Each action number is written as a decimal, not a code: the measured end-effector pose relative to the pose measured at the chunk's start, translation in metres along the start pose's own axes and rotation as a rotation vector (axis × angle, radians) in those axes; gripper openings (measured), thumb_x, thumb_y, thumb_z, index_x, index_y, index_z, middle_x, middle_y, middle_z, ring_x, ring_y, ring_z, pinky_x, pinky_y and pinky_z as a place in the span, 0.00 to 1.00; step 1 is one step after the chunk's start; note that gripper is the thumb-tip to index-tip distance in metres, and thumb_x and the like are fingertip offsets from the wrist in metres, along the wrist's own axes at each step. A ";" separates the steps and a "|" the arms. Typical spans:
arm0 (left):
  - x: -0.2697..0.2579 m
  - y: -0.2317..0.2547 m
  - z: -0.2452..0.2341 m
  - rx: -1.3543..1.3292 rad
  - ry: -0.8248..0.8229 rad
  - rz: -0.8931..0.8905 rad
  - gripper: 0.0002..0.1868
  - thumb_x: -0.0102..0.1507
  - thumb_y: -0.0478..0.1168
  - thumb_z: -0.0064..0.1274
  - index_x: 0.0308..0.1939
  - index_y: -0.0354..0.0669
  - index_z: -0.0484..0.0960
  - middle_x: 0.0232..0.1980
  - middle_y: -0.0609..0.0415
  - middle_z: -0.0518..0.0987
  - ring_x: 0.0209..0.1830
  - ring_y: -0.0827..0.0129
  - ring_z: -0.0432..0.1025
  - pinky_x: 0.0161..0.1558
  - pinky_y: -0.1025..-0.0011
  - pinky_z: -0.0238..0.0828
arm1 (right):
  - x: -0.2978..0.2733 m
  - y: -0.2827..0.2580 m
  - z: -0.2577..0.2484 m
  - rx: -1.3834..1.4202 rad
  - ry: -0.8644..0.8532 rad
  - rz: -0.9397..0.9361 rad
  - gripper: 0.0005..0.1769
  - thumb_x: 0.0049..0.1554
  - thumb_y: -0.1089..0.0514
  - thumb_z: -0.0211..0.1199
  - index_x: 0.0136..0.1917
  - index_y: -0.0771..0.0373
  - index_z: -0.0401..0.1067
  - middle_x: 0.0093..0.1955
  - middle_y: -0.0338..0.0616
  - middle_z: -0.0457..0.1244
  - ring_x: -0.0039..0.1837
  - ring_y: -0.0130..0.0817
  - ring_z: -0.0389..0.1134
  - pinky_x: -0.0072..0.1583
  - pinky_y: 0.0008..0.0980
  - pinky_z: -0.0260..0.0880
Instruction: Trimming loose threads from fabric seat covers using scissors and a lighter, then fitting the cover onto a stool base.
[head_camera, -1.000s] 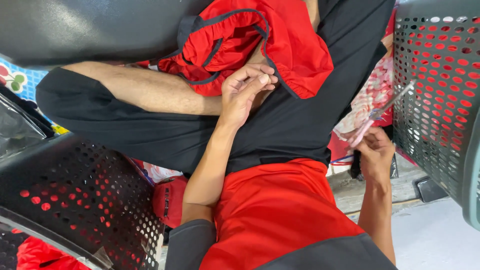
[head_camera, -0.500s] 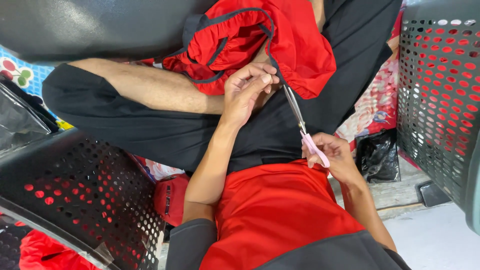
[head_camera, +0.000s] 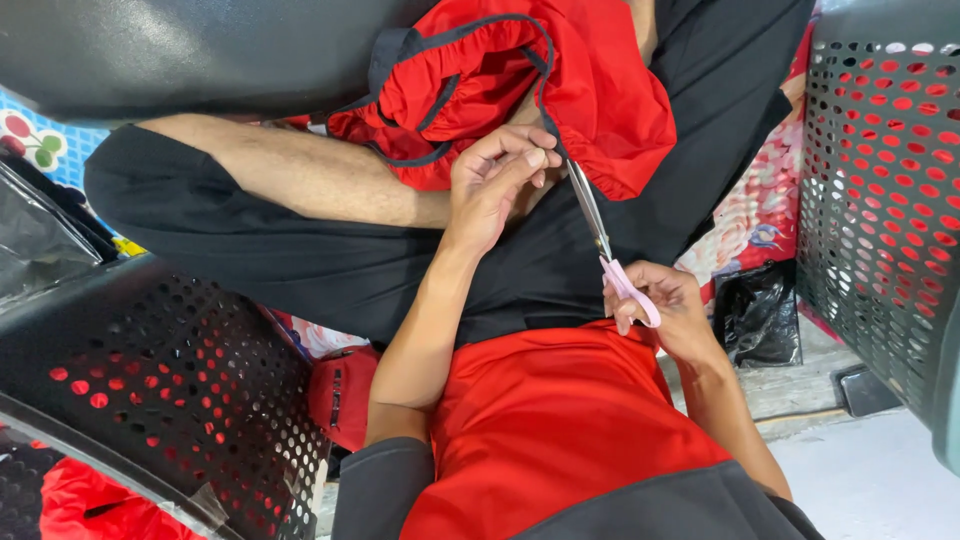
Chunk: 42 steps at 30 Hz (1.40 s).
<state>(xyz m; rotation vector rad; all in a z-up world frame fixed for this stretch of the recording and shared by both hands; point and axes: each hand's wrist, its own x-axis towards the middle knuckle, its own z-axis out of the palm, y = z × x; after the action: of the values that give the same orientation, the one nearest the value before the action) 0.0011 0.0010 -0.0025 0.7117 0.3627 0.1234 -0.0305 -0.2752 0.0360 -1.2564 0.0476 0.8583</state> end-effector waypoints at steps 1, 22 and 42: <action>-0.001 0.001 0.001 -0.001 0.002 0.000 0.03 0.66 0.27 0.55 0.38 0.25 0.80 0.49 0.37 0.77 0.46 0.56 0.81 0.40 0.75 0.73 | -0.001 0.000 0.001 0.000 -0.001 0.002 0.18 0.52 0.60 0.75 0.46 0.79 0.74 0.32 0.55 0.66 0.27 0.32 0.71 0.35 0.24 0.70; -0.001 0.002 0.001 0.023 0.002 0.008 0.03 0.66 0.27 0.54 0.38 0.26 0.80 0.49 0.37 0.77 0.46 0.57 0.81 0.40 0.75 0.73 | 0.000 0.005 -0.005 -0.001 -0.030 -0.003 0.16 0.53 0.61 0.73 0.46 0.78 0.74 0.31 0.55 0.66 0.27 0.33 0.71 0.35 0.24 0.67; 0.000 0.002 0.001 0.052 0.015 0.045 0.03 0.66 0.27 0.55 0.38 0.26 0.80 0.47 0.39 0.78 0.44 0.58 0.81 0.38 0.74 0.73 | 0.002 0.004 -0.002 -0.009 0.004 -0.018 0.14 0.53 0.63 0.72 0.43 0.79 0.74 0.27 0.54 0.64 0.23 0.34 0.69 0.31 0.22 0.66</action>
<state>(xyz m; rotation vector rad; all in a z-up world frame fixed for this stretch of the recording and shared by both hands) 0.0016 0.0020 -0.0007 0.7714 0.3655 0.1627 -0.0310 -0.2759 0.0310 -1.2653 0.0356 0.8415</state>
